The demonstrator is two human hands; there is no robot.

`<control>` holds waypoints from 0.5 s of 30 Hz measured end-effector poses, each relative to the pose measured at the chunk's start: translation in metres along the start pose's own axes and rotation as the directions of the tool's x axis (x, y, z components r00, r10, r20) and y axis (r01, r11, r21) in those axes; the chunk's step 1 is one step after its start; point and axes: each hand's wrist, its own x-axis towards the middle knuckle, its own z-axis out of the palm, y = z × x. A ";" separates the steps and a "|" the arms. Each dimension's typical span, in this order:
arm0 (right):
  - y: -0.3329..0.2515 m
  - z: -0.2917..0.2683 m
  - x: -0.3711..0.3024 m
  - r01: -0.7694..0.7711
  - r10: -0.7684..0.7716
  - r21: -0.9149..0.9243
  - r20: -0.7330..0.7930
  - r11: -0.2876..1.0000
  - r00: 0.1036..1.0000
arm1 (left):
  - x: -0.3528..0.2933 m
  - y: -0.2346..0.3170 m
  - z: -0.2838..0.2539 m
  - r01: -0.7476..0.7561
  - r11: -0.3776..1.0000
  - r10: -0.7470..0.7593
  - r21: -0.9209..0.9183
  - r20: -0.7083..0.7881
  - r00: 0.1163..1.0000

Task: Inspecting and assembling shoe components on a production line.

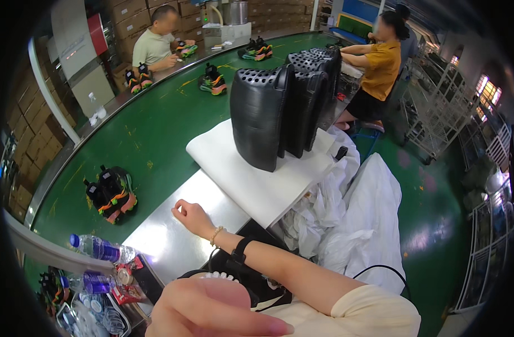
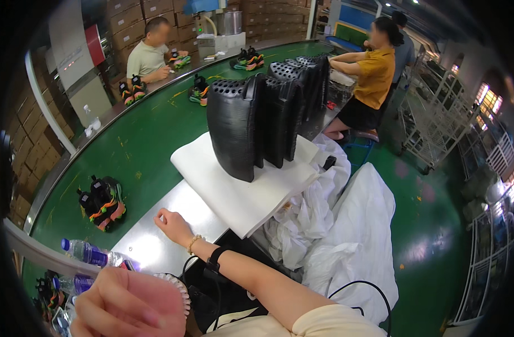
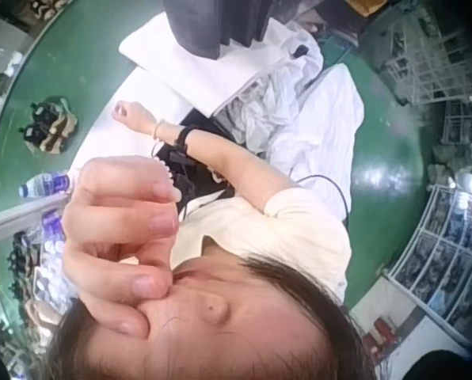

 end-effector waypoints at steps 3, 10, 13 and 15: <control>0.010 -0.006 0.002 -0.016 0.016 0.000 -0.009 1.000 1.000 | 0.034 0.026 0.017 0.538 0.837 -0.534 0.101 -0.060 0.843; 0.007 0.002 0.002 0.051 -0.050 0.011 -0.057 0.999 0.997 | -0.006 0.026 -0.019 0.179 0.927 -0.228 -0.330 -0.117 0.967; 0.009 0.003 0.003 0.049 -0.048 0.017 -0.063 0.999 0.997 | -0.003 0.023 -0.005 0.266 0.939 -0.286 -0.220 -0.064 0.956; 0.009 0.003 0.003 0.070 -0.069 0.012 -0.074 0.997 0.995 | 0.002 0.019 0.001 0.322 0.936 -0.329 -0.140 -0.030 0.944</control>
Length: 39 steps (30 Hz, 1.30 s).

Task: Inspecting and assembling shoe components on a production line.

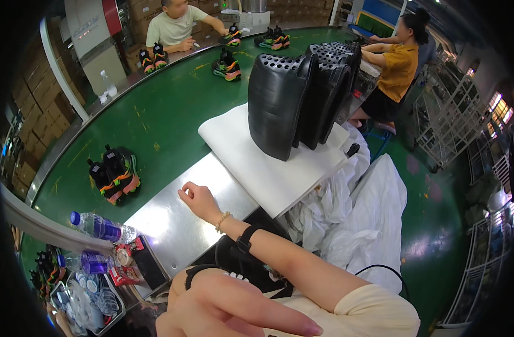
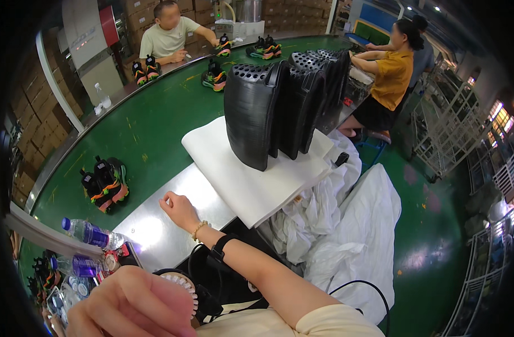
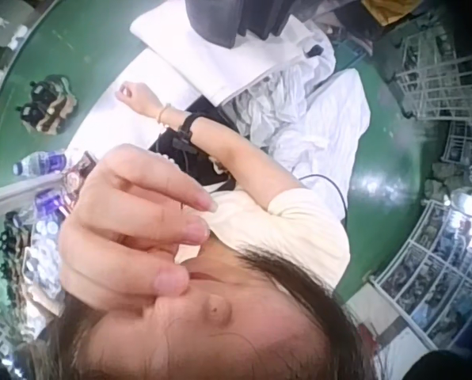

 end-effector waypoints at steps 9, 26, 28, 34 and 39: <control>0.006 -0.005 0.002 -0.019 0.019 -0.001 0.001 1.000 1.000 | 0.027 0.013 0.006 0.075 0.857 -0.215 0.509 0.221 0.951; -0.003 -0.008 -0.010 -0.111 0.111 -0.017 0.008 0.994 0.994 | -0.029 -0.069 -0.045 0.740 0.307 -0.945 -0.599 -0.099 0.311; 0.001 -0.003 -0.012 -0.127 0.128 -0.024 0.014 0.992 0.992 | -0.027 -0.065 -0.044 0.741 0.315 -0.943 -0.593 -0.109 0.314; 0.024 0.003 -0.008 -0.178 0.178 -0.061 0.003 0.982 0.984 | -0.036 -0.062 -0.047 0.709 0.325 -0.934 -0.626 -0.096 0.343; 0.041 0.018 -0.010 -0.220 0.222 -0.079 0.013 0.972 0.975 | -0.038 -0.055 -0.041 0.708 0.418 -0.898 -0.569 -0.142 0.416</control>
